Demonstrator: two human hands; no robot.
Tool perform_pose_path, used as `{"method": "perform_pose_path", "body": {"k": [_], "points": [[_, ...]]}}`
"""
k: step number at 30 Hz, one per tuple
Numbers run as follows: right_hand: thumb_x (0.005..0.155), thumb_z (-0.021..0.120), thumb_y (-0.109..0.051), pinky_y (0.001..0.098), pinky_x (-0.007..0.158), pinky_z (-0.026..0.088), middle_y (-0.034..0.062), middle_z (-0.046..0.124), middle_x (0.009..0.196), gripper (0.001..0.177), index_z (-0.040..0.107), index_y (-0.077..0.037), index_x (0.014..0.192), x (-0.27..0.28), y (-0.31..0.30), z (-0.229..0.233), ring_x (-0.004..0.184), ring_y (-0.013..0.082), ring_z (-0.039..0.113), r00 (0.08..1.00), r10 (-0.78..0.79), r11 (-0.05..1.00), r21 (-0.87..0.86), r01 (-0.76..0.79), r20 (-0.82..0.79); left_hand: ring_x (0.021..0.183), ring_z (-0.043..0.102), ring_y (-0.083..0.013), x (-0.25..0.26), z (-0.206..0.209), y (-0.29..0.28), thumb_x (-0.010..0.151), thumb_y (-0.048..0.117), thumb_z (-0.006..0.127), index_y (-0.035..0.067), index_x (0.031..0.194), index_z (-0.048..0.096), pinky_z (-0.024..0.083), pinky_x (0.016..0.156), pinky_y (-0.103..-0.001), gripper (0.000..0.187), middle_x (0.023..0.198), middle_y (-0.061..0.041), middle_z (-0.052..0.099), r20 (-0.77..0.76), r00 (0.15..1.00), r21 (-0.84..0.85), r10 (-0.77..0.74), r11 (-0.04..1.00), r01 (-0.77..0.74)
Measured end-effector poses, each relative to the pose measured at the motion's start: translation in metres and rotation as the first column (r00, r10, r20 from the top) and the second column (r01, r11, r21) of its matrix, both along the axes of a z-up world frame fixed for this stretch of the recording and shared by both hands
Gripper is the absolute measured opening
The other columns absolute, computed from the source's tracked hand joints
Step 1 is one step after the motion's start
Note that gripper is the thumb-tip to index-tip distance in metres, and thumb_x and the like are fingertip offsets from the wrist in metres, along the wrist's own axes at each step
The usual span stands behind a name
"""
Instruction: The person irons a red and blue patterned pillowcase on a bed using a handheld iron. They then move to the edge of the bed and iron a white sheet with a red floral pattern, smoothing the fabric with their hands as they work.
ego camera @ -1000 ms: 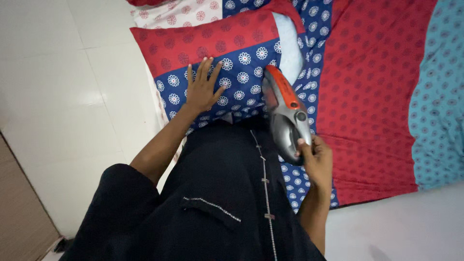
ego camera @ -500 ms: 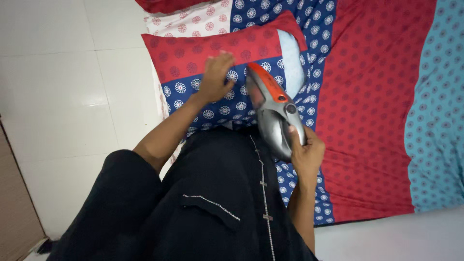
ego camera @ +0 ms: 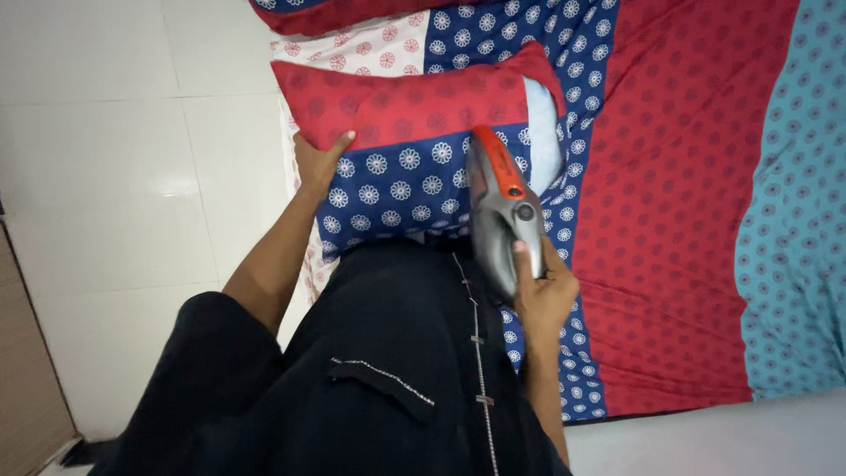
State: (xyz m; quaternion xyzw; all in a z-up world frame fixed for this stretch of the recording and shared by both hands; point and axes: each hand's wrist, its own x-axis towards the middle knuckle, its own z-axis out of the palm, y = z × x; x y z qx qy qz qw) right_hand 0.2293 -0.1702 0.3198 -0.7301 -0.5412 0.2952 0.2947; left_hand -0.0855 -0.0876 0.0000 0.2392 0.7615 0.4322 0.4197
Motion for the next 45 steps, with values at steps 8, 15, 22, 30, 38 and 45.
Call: {"method": "perform_pose_path", "body": {"k": [8,15,22,30,38,45], "points": [[0.091,0.076,-0.027,0.0283,0.062,0.047,0.0099,0.076,0.086,0.044,0.072,-0.003,0.127,0.000,-0.004,0.002,0.068,0.0095,0.060,0.998,-0.010,0.984,-0.179,0.022,0.066,0.126,0.053,-0.0393,0.011,0.028,0.007,0.070,0.052,0.096,-0.006,0.136,0.045,0.041,0.110,-0.049,0.102,0.132,-0.025,0.055,-0.282,0.951,0.113,-0.127,0.980,0.164],[0.097,0.075,-0.027,0.0294,0.073,0.051,0.0117,0.076,0.089,0.034,0.074,-0.001,0.120,0.037,-0.010,0.002,0.079,0.0107,0.065,0.990,-0.062,0.998,0.013,0.061,0.126,0.127,0.048,-0.0408,0.015,0.035,0.000,0.072,0.050,0.097,-0.007,0.139,0.039,0.039,0.110,-0.051,0.105,0.133,-0.026,0.048,-0.361,0.916,0.156,-0.174,0.957,0.243],[0.097,0.075,-0.023,0.0318,0.073,0.053,0.0175,0.075,0.090,0.034,0.073,0.002,0.121,0.027,-0.001,-0.001,0.077,0.0133,0.067,0.957,-0.136,0.990,0.059,0.124,0.256,0.121,0.051,-0.0391,0.020,0.043,0.003,0.072,0.051,0.096,-0.007,0.134,0.042,0.042,0.105,-0.050,0.100,0.127,-0.025,0.051,-0.363,0.910,0.137,-0.199,0.955,0.263],[0.092,0.076,-0.026,0.0257,0.071,0.052,0.0093,0.077,0.093,0.040,0.072,0.000,0.123,0.021,-0.011,-0.009,0.080,0.0085,0.064,1.000,-0.025,0.999,-0.025,0.025,-0.012,0.120,0.055,-0.0433,-0.010,0.010,0.049,0.082,0.052,0.089,-0.005,0.130,0.046,0.045,0.103,-0.050,0.087,0.126,-0.026,0.056,-0.482,0.788,0.043,-0.383,0.888,0.458],[0.096,0.075,-0.026,0.0251,0.070,0.049,0.0062,0.074,0.086,0.035,0.074,0.000,0.119,0.054,-0.023,-0.023,0.078,0.0065,0.061,0.986,-0.158,0.986,0.061,0.155,0.052,0.149,0.020,-0.0529,0.010,-0.006,0.080,0.099,0.065,0.065,-0.010,0.161,0.012,0.020,0.121,-0.061,0.111,0.159,-0.042,0.021,-0.732,0.511,-0.118,-0.451,0.823,0.556],[0.101,0.072,-0.021,0.0229,0.063,0.042,-0.0008,0.066,0.082,0.029,0.074,0.003,0.117,0.084,-0.051,-0.024,0.073,0.0039,0.053,0.943,-0.332,0.935,0.125,0.333,-0.026,0.156,-0.013,-0.0421,0.109,0.068,0.101,0.085,0.080,0.051,0.006,0.163,0.003,-0.011,0.117,-0.070,0.118,0.168,-0.029,-0.007,-0.534,0.074,-0.416,-0.842,0.338,0.844]]}}
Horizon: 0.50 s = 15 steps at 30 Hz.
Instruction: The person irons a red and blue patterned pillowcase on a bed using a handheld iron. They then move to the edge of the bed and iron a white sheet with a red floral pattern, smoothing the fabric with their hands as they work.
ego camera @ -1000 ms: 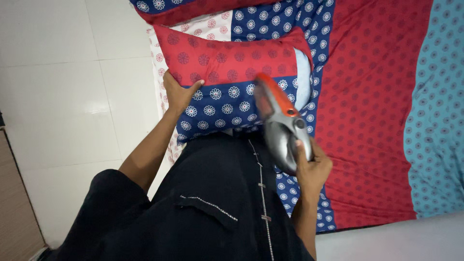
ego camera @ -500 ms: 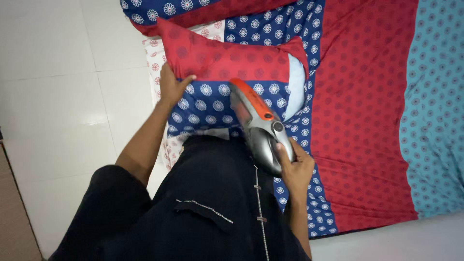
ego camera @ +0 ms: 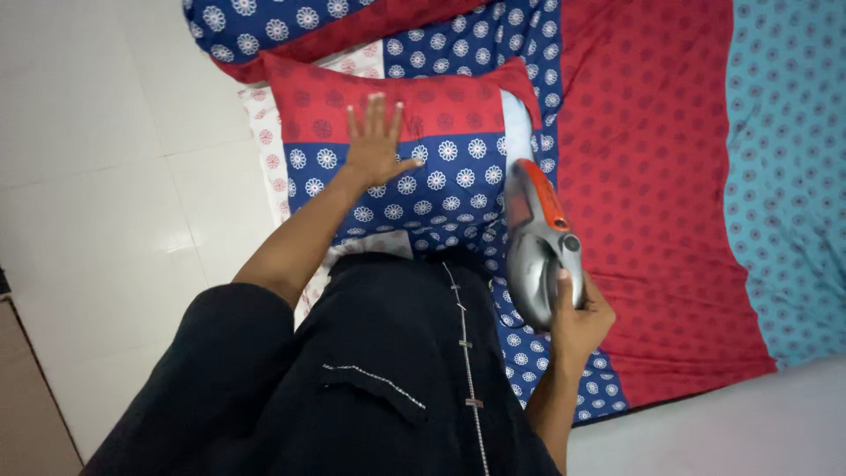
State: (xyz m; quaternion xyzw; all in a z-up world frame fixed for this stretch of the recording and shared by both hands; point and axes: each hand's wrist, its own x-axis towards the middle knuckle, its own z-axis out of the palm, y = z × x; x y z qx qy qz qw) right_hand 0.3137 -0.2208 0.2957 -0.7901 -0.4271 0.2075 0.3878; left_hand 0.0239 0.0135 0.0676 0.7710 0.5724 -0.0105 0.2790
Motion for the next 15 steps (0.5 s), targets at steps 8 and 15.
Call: {"method": "perform_pose_path", "body": {"k": [8,15], "points": [[0.097,0.070,-0.019,0.0220,0.049,0.031,-0.0053,0.052,0.064,0.027,0.075,0.001,0.115,0.008,-0.031,0.001,0.055,0.0030,0.044,0.961,-0.223,0.974,-0.081,0.213,-0.163,0.155,-0.007,-0.0474,0.098,0.015,0.021,0.080,0.078,0.060,0.016,0.165,0.011,-0.008,0.116,-0.071,0.117,0.167,-0.032,0.000,-0.047,0.967,0.104,-0.252,0.961,0.256],[0.097,0.070,-0.019,0.0214,0.047,0.031,-0.0039,0.052,0.064,0.031,0.074,0.001,0.120,0.006,-0.041,0.004,0.052,0.0032,0.044,0.932,-0.276,0.960,-0.108,0.257,-0.233,0.151,0.005,-0.0472,0.184,-0.024,0.015,0.101,0.051,0.052,0.016,0.159,0.024,0.000,0.116,-0.069,0.074,0.161,-0.034,0.012,0.082,0.937,0.217,-0.340,0.924,0.316]]}}
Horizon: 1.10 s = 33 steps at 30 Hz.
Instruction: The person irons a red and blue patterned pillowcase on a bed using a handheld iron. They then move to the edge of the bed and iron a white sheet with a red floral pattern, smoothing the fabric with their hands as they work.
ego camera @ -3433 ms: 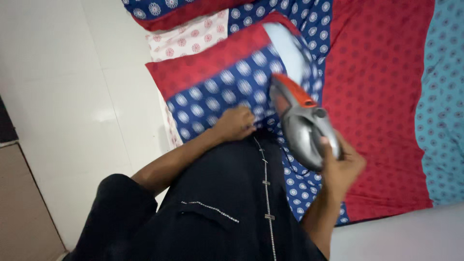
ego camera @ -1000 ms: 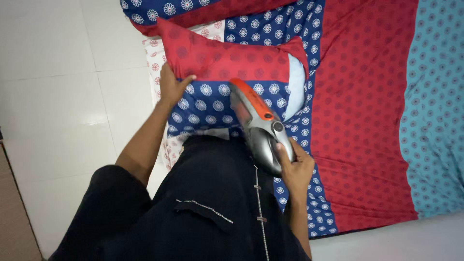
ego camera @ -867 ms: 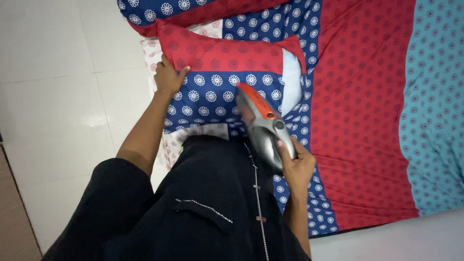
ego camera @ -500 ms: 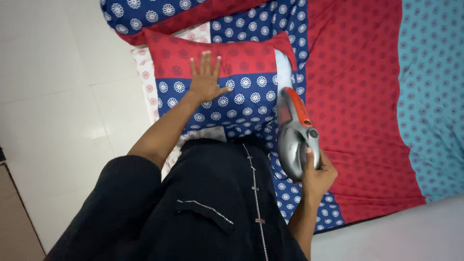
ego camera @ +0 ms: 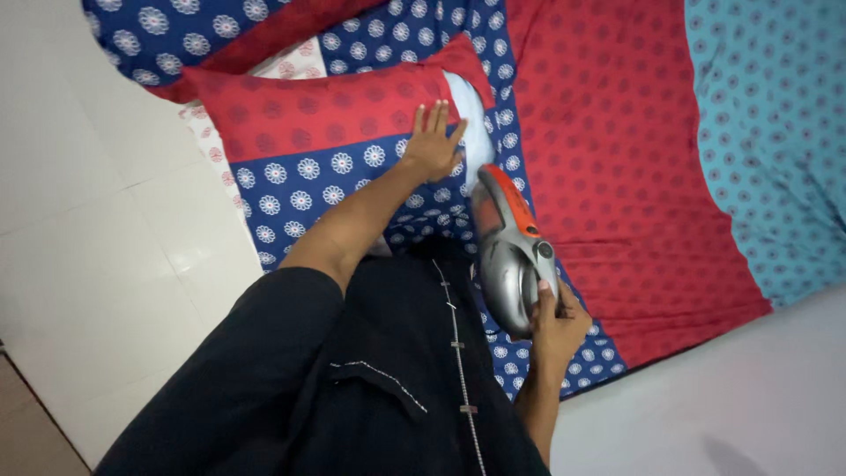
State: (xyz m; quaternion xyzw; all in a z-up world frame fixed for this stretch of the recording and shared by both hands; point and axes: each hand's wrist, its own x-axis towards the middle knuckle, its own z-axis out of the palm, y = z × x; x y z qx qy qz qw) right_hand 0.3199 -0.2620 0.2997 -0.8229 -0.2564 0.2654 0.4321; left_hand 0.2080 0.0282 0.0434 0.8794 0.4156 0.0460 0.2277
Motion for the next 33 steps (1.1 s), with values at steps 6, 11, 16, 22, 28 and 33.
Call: {"method": "perform_pose_path", "body": {"k": [6,11,16,22,28,33], "points": [[0.096,0.070,-0.017,0.0215,0.049,0.031,-0.0035,0.053,0.066,0.031,0.074,-0.001,0.122,0.010,-0.002,0.004,0.054,0.0029,0.044,0.999,0.000,1.000,-0.025,0.001,0.044,0.135,0.046,-0.0396,0.024,-0.025,0.022,0.096,0.011,0.055,0.012,0.156,0.048,0.029,0.115,-0.062,0.060,0.152,-0.025,0.046,0.139,0.984,0.398,-0.110,0.916,0.046],[0.094,0.071,-0.015,0.0217,0.059,0.042,-0.0005,0.065,0.079,0.032,0.074,0.000,0.122,0.009,0.005,0.010,0.066,0.0039,0.054,0.992,0.051,0.997,-0.059,-0.044,0.118,0.142,0.046,-0.0338,0.050,-0.016,0.022,0.099,0.015,0.053,0.020,0.133,0.058,0.028,0.120,-0.063,0.035,0.154,-0.014,0.049,0.218,0.938,0.452,-0.268,0.880,0.146],[0.091,0.074,-0.015,0.0238,0.068,0.048,0.0034,0.071,0.087,0.035,0.074,0.002,0.122,0.006,0.015,0.012,0.074,0.0065,0.058,0.990,0.040,0.997,-0.075,-0.030,0.137,0.136,0.043,-0.0345,0.059,-0.024,0.023,0.094,0.015,0.052,0.006,0.118,0.067,0.020,0.105,-0.079,0.029,0.143,-0.014,0.050,0.130,0.983,0.162,-0.130,0.981,0.108],[0.095,0.073,-0.016,0.0232,0.059,0.042,0.0022,0.065,0.079,0.034,0.075,0.002,0.123,0.012,0.021,0.007,0.065,0.0064,0.052,0.998,0.035,0.999,-0.040,-0.033,0.052,0.114,0.052,-0.0356,0.010,-0.069,0.036,0.094,0.011,0.056,-0.001,0.102,0.064,0.037,0.100,-0.063,0.017,0.113,-0.017,0.055,0.569,0.821,-0.053,0.044,0.998,-0.017],[0.096,0.073,-0.016,0.0198,0.062,0.043,-0.0026,0.067,0.086,0.033,0.072,0.002,0.124,0.016,0.028,0.008,0.070,0.0018,0.053,0.991,0.093,0.995,0.016,-0.095,0.092,0.099,0.056,-0.0328,-0.024,-0.079,0.042,0.094,0.008,0.053,-0.003,0.085,0.054,0.047,0.091,-0.041,0.015,0.100,-0.018,0.055,0.771,0.607,-0.216,0.192,0.976,-0.034],[0.095,0.073,-0.016,0.0203,0.054,0.037,-0.0036,0.062,0.077,0.034,0.073,0.002,0.124,0.012,0.031,0.009,0.061,0.0027,0.048,0.998,0.053,0.998,0.015,-0.053,0.027,0.099,0.058,-0.0347,-0.023,-0.062,0.035,0.089,0.007,0.058,-0.001,0.075,0.060,0.049,0.089,-0.044,0.016,0.098,-0.018,0.059,0.717,0.695,-0.038,0.049,0.999,-0.031]]}}
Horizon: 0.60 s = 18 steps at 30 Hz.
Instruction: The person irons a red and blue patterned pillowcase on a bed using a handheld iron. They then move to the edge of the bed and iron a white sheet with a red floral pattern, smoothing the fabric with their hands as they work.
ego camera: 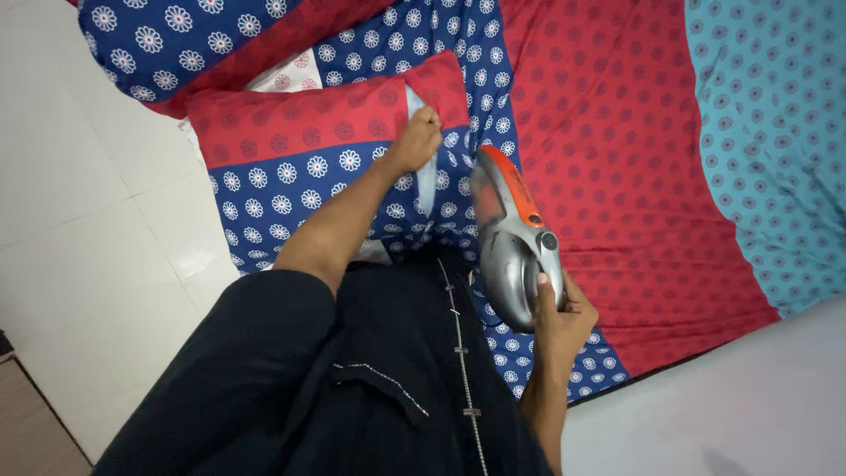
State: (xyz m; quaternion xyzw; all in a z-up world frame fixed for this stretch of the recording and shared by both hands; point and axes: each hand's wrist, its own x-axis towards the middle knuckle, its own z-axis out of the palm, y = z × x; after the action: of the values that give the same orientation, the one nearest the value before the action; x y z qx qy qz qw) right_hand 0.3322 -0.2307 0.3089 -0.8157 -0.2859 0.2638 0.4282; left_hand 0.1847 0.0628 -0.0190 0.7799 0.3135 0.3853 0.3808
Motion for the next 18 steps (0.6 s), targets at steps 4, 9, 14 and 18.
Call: {"method": "perform_pose_path", "body": {"k": [4,9,14,18], "points": [[0.095,0.072,-0.016,0.0205,0.048,0.031,-0.0046,0.056,0.068,0.034,0.073,-0.001,0.125,-0.005,0.003,-0.002,0.054,0.0024,0.044,0.997,0.004,1.000,0.013,-0.004,-0.074,0.099,0.058,-0.0363,0.009,0.047,-0.027,0.082,0.006,0.065,0.003,0.084,0.065,0.049,0.090,-0.046,0.004,0.100,-0.017,0.060,-0.173,0.979,0.019,-0.103,0.994,0.107],[0.096,0.072,-0.013,0.0192,0.065,0.044,-0.0016,0.067,0.088,0.035,0.072,0.003,0.126,-0.018,0.008,-0.006,0.073,0.0025,0.056,0.991,0.131,0.990,0.058,-0.130,-0.019,0.115,0.058,-0.0366,-0.032,0.105,-0.063,0.083,0.000,0.070,0.008,0.102,0.066,0.043,0.110,-0.051,0.021,0.118,-0.014,0.061,-0.019,1.000,0.124,0.022,0.992,-0.020],[0.094,0.072,-0.013,0.0202,0.068,0.048,0.0023,0.074,0.094,0.036,0.071,0.001,0.127,-0.036,0.019,-0.004,0.078,0.0041,0.061,0.967,0.253,0.967,-0.026,-0.252,0.019,0.135,0.047,-0.0394,-0.120,0.089,-0.075,0.079,0.007,0.073,0.009,0.122,0.060,0.032,0.114,-0.059,0.045,0.133,-0.017,0.055,-0.231,0.848,0.195,0.477,0.876,-0.440],[0.093,0.074,-0.013,0.0221,0.064,0.046,0.0065,0.073,0.091,0.036,0.072,0.000,0.126,-0.053,0.032,-0.002,0.075,0.0057,0.058,0.926,0.376,0.924,-0.073,-0.376,-0.005,0.135,0.043,-0.0466,-0.229,0.025,-0.096,0.093,0.017,0.070,0.000,0.138,0.053,0.031,0.114,-0.060,0.050,0.140,-0.027,0.050,-0.347,0.596,0.126,0.724,0.666,-0.736]]}}
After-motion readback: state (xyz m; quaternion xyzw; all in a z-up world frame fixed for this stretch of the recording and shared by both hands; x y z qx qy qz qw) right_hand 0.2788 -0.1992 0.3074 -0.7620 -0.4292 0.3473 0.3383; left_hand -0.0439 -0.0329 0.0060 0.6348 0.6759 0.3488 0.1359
